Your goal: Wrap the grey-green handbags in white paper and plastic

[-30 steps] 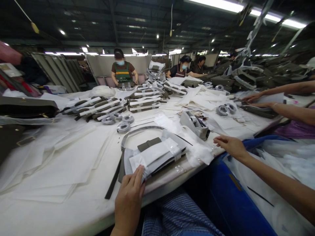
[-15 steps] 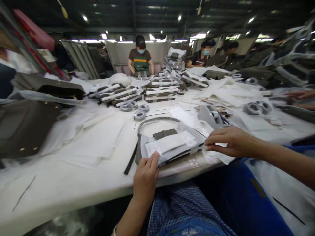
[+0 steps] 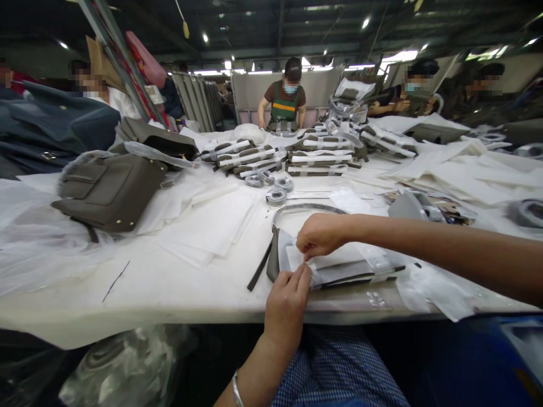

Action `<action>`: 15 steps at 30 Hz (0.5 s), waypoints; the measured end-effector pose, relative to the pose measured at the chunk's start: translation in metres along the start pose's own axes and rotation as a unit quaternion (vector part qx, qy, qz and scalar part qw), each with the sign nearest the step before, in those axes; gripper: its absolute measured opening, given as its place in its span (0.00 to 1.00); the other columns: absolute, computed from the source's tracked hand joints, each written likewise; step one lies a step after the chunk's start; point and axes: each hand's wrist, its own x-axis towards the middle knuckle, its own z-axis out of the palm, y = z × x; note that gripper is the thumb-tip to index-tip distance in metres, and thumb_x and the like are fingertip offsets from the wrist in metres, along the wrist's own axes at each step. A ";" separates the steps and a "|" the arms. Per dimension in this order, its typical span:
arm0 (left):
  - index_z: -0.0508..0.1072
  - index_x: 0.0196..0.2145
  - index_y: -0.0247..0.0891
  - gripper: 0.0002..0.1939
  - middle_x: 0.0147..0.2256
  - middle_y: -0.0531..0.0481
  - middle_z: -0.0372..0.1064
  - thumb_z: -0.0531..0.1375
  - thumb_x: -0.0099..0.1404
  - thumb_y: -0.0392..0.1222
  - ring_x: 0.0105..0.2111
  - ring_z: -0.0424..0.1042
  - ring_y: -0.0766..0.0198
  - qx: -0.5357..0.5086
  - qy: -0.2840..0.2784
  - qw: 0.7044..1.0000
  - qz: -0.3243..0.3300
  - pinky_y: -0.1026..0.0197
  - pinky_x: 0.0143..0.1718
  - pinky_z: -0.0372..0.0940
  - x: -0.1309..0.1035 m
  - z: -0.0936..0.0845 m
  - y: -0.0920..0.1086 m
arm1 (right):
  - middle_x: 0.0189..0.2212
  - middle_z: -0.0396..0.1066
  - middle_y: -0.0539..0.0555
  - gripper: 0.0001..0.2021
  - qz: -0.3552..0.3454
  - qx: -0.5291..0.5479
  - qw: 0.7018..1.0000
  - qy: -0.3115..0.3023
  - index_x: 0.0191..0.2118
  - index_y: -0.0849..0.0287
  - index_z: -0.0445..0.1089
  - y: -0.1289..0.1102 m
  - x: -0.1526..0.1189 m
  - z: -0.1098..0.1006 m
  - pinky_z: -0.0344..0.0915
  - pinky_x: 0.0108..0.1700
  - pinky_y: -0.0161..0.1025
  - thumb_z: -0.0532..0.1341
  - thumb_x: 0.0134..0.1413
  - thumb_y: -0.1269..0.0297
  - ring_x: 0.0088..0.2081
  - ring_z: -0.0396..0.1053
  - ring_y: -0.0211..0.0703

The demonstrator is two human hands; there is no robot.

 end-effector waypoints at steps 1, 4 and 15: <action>0.68 0.57 0.34 0.22 0.52 0.47 0.74 0.62 0.66 0.33 0.40 0.70 0.57 -0.003 0.002 1.000 0.001 0.55 0.44 0.73 0.000 0.001 0.000 | 0.28 0.77 0.49 0.05 -0.003 -0.008 1.000 -0.016 0.33 0.52 0.78 0.000 0.005 -0.002 0.47 0.28 0.36 0.66 0.55 0.59 0.29 0.68 0.39; 0.68 0.57 0.34 0.22 0.53 0.46 0.73 0.61 0.66 0.33 0.40 0.70 0.57 -0.005 0.007 1.000 0.008 0.55 0.44 0.73 -0.001 0.003 -0.001 | 0.29 0.78 0.49 0.05 0.001 -0.026 0.998 -0.065 0.34 0.51 0.79 -0.003 0.019 -0.009 0.47 0.28 0.36 0.67 0.53 0.59 0.29 0.68 0.39; 0.73 0.48 0.35 0.11 0.56 0.43 0.70 0.60 0.68 0.35 0.42 0.69 0.57 0.002 0.022 0.999 0.031 0.55 0.46 0.71 -0.002 0.008 -0.006 | 0.30 0.79 0.52 0.09 0.051 -0.053 0.987 -0.139 0.37 0.52 0.81 -0.004 0.043 -0.009 0.47 0.28 0.37 0.68 0.50 0.58 0.27 0.67 0.40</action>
